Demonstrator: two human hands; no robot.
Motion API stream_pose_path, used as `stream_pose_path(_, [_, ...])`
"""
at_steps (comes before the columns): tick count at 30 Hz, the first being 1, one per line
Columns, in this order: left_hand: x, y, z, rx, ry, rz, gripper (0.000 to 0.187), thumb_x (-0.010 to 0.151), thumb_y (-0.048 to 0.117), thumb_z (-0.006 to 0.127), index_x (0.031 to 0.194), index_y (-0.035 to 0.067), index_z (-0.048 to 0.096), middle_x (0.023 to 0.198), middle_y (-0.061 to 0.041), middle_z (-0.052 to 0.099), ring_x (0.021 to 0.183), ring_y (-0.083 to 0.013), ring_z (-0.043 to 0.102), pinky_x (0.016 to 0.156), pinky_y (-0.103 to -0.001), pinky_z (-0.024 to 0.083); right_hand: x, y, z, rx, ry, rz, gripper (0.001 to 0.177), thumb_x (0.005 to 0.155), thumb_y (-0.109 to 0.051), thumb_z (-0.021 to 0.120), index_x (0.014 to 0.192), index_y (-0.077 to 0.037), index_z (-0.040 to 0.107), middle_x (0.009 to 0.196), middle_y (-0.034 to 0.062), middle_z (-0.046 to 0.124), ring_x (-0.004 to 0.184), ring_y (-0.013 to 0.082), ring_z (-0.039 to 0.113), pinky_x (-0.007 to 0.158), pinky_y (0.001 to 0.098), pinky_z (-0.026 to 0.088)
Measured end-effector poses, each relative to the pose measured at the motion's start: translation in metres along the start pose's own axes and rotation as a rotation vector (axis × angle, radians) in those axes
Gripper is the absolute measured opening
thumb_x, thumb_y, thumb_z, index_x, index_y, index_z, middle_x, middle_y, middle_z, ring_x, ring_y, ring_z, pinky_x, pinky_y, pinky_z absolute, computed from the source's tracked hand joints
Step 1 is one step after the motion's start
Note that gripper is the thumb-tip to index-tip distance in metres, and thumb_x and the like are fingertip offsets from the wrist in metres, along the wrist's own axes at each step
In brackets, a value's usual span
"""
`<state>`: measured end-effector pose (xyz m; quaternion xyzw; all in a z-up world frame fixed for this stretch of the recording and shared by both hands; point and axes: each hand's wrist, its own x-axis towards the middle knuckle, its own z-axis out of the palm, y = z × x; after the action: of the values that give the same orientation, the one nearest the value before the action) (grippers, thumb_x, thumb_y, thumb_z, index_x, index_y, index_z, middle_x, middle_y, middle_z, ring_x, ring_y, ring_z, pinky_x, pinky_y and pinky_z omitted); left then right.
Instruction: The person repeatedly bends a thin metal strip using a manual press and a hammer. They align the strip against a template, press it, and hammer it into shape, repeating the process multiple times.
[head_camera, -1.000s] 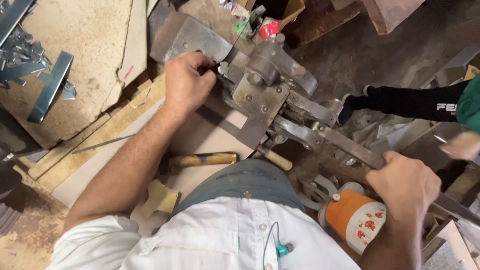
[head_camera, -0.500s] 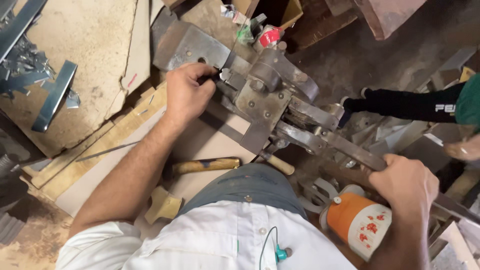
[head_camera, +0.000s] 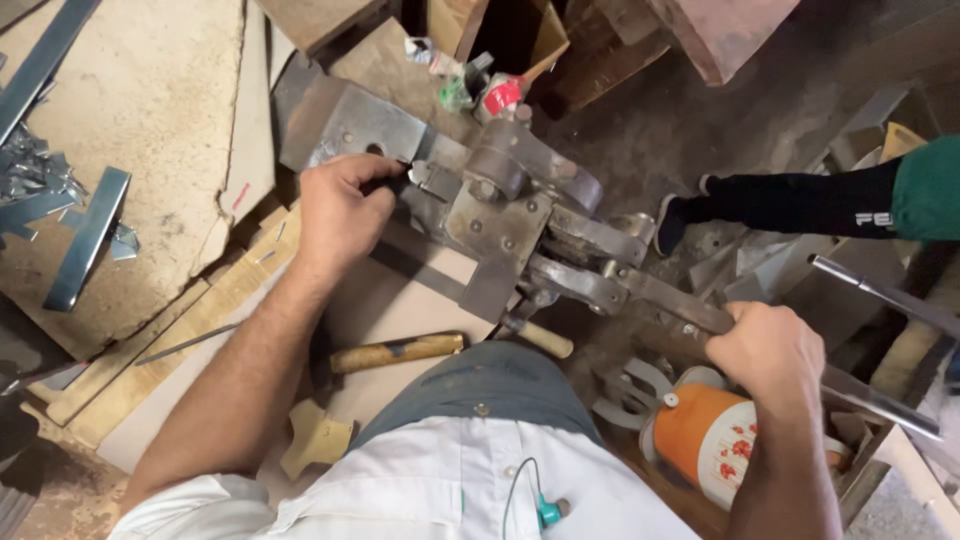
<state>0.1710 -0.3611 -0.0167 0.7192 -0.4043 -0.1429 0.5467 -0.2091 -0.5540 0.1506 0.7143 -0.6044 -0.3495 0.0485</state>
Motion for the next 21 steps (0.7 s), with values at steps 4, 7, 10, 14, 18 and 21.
stream_pose_path(4, [-0.001,0.001,-0.009,-0.027,-0.045,-0.133,0.032,0.077,-0.002,0.064,0.105,0.003,0.078,0.097,-0.014,0.078,0.085,-0.0230,0.076,0.079,-0.032,0.059,-0.005,0.006,-0.001,-0.026,0.034,0.058,0.046,0.073,-0.035,0.074,0.118,-0.029,0.079,0.108,0.0142,0.078,0.105,0.0335,0.074,0.090,0.0434,0.057])
stream_pose_path(7, [-0.001,0.003,-0.009,-0.027,-0.069,-0.115,0.033,0.077,-0.003,0.063,0.105,0.003,0.078,0.098,-0.014,0.078,0.087,-0.0222,0.076,0.081,-0.031,0.058,0.003,-0.002,0.004,0.017,0.008,0.029,0.044,0.076,-0.032,0.070,0.119,-0.027,0.079,0.105,0.0142,0.080,0.102,0.0335,0.075,0.089,0.0433,0.058])
stream_pose_path(10, [-0.001,0.002,-0.009,-0.014,-0.074,-0.082,0.034,0.075,-0.004,0.063,0.105,0.003,0.079,0.099,-0.015,0.078,0.090,-0.0228,0.076,0.084,-0.031,0.058,-0.008,0.003,-0.004,0.029,-0.022,0.020,0.040,0.080,-0.039,0.071,0.116,-0.026,0.081,0.104,0.0141,0.082,0.105,0.0326,0.076,0.092,0.0435,0.058])
stream_pose_path(14, [0.001,-0.002,-0.012,-0.073,-0.133,-0.142,0.035,0.078,-0.005,0.060,0.108,0.003,0.077,0.100,-0.013,0.078,0.090,-0.0202,0.077,0.083,-0.030,0.058,-0.006,-0.003,0.002,0.019,-0.002,0.011,0.038,0.080,-0.039,0.071,0.113,-0.024,0.081,0.109,0.0150,0.079,0.107,0.0351,0.073,0.092,0.0450,0.057])
stream_pose_path(18, [0.010,0.000,-0.019,-0.060,-0.147,-0.088,0.036,0.075,-0.008,0.061,0.105,0.003,0.078,0.099,-0.014,0.078,0.090,-0.0205,0.076,0.083,-0.030,0.057,-0.003,-0.002,-0.013,0.002,-0.034,-0.008,0.038,0.081,-0.043,0.072,0.113,-0.024,0.081,0.111,0.0145,0.078,0.108,0.0350,0.073,0.092,0.0459,0.057])
stream_pose_path(21, [0.007,-0.007,-0.016,-0.084,-0.181,-0.079,0.035,0.076,-0.009,0.061,0.106,0.002,0.077,0.101,-0.013,0.078,0.091,-0.0200,0.075,0.084,-0.029,0.057,-0.007,0.001,-0.011,-0.020,-0.003,0.083,0.043,0.078,-0.043,0.075,0.117,-0.025,0.080,0.112,0.0159,0.077,0.109,0.0356,0.072,0.092,0.0455,0.057])
